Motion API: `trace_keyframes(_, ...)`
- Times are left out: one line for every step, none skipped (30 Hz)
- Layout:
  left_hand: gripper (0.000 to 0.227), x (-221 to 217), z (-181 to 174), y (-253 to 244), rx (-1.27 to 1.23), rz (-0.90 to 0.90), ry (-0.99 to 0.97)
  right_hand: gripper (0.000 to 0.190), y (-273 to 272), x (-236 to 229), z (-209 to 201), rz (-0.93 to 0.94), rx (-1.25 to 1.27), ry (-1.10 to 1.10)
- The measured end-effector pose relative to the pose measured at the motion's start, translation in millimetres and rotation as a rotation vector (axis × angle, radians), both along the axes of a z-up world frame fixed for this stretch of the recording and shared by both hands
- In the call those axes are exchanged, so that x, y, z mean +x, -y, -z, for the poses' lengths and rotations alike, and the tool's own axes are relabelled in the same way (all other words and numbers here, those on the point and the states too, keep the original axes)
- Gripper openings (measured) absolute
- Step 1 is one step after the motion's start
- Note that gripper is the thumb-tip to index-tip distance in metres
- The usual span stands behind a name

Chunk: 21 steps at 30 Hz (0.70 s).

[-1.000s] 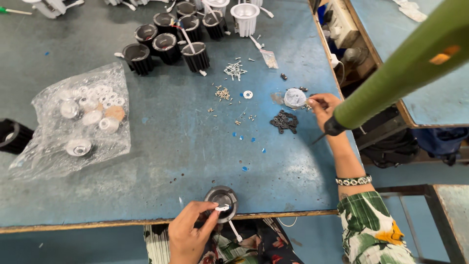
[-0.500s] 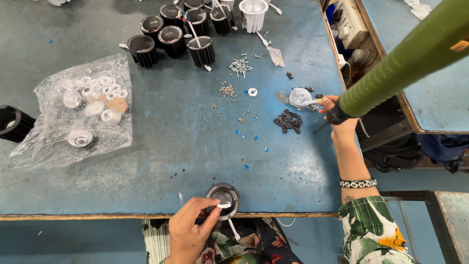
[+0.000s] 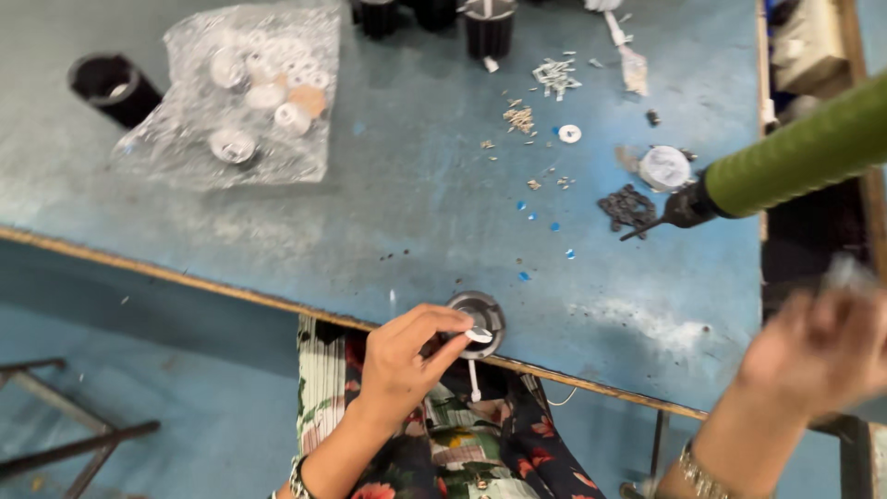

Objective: The person assembles small electronic components by hand, inserting a white plastic piece into a black cylindrical housing and securing it with a screwdriver. They then use a power drill to fasten additional parts, handling screws and washers throughout the process.

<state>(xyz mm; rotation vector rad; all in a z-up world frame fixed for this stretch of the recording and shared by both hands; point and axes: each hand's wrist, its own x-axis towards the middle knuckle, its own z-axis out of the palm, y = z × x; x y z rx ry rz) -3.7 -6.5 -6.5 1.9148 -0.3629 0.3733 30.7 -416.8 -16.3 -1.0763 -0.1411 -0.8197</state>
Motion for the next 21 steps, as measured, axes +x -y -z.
trace_keyframes(0.017, 2, 1, 0, -0.011, 0.02, 0.023, 0.015, -19, -19, -2, 0.007, -0.095, 0.037)
trace_keyframes(0.016, 2, 1, -1, -0.02, 0.048, 0.043, 0.01, -49, -36, 4, 0.044, -0.296, -0.024)
trace_keyframes(0.016, 2, 1, -1, -0.014, 0.046, 0.038, 0.007, -80, -54, 9, 0.089, -0.496, -0.068)
trace_keyframes(0.016, 3, 1, -1, -0.008, 0.054, 0.039, 0.008, -107, -65, 12, 0.13, -0.712, -0.178)
trace_keyframes(0.015, 3, 1, -2, -0.003, 0.062, 0.04, 0.01, -129, -67, 14, 0.0, -0.642, -0.246)
trace_keyframes(0.015, 4, 0, -1, 0.007, 0.06, 0.049, 0.014, -144, -67, 14, -0.123, -0.577, -0.31)
trace_keyframes(0.015, 3, 0, -1, 0.017, 0.058, 0.057, 0.014, -156, -65, 14, -0.155, -0.562, -0.303)
trace_keyframes(0.014, 3, -1, -2, 0.029, 0.05, 0.065, 0.014, -165, -62, 14, -0.193, -0.547, -0.295)
trace_keyframes(0.014, 2, -1, -2, 0.029, 0.049, 0.039, 0.015, -172, -61, 14, -0.204, -0.546, -0.289)
trace_keyframes(0.014, 1, -2, -3, 0.029, 0.044, 0.014, 0.015, -177, -60, 15, -0.218, -0.543, -0.281)
trace_keyframes(0.014, 1, -2, -4, 0.029, 0.04, -0.011, 0.015, -181, -59, 16, -0.232, -0.541, -0.274)
trace_keyframes(0.014, 1, -2, -4, 0.019, 0.042, 0.013, 0.015, -184, -61, 19, -0.244, -0.542, -0.28)
trace_keyframes(0.015, 1, -2, -4, 0.01, 0.044, 0.038, 0.015, -187, -62, 21, -0.256, -0.544, -0.287)
trace_keyframes(0.016, 2, -2, -4, 0.0, 0.051, 0.062, 0.014, -189, -64, 24, -0.263, -0.545, -0.295)
trace_keyframes(0.016, 3, -2, -4, -0.001, 0.053, 0.066, 0.014, -190, -64, 26, -0.264, -0.533, -0.299)
trace_keyframes(0.016, 3, -1, -4, -0.003, 0.055, 0.07, 0.014, -190, -65, 28, -0.266, -0.523, -0.303)
trace_keyframes(0.016, 4, -1, -4, -0.004, 0.057, 0.073, 0.014, -191, -65, 29, -0.267, -0.512, -0.307)
trace_keyframes(0.016, 4, 0, -4, -0.004, 0.057, 0.071, 0.014, -191, -65, 29, -0.266, -0.515, -0.308)
trace_keyframes(0.016, 4, 0, -4, -0.003, 0.058, 0.069, 0.013, -191, -64, 29, -0.265, -0.518, -0.309)
trace_keyframes(0.015, 4, 1, -4, -0.003, 0.057, 0.067, 0.013, -191, -64, 29, -0.265, -0.521, -0.309)
trace_keyframes(0.015, 4, 1, -5, -0.005, 0.062, 0.073, 0.013, -191, -63, 29, -0.261, -0.532, -0.308)
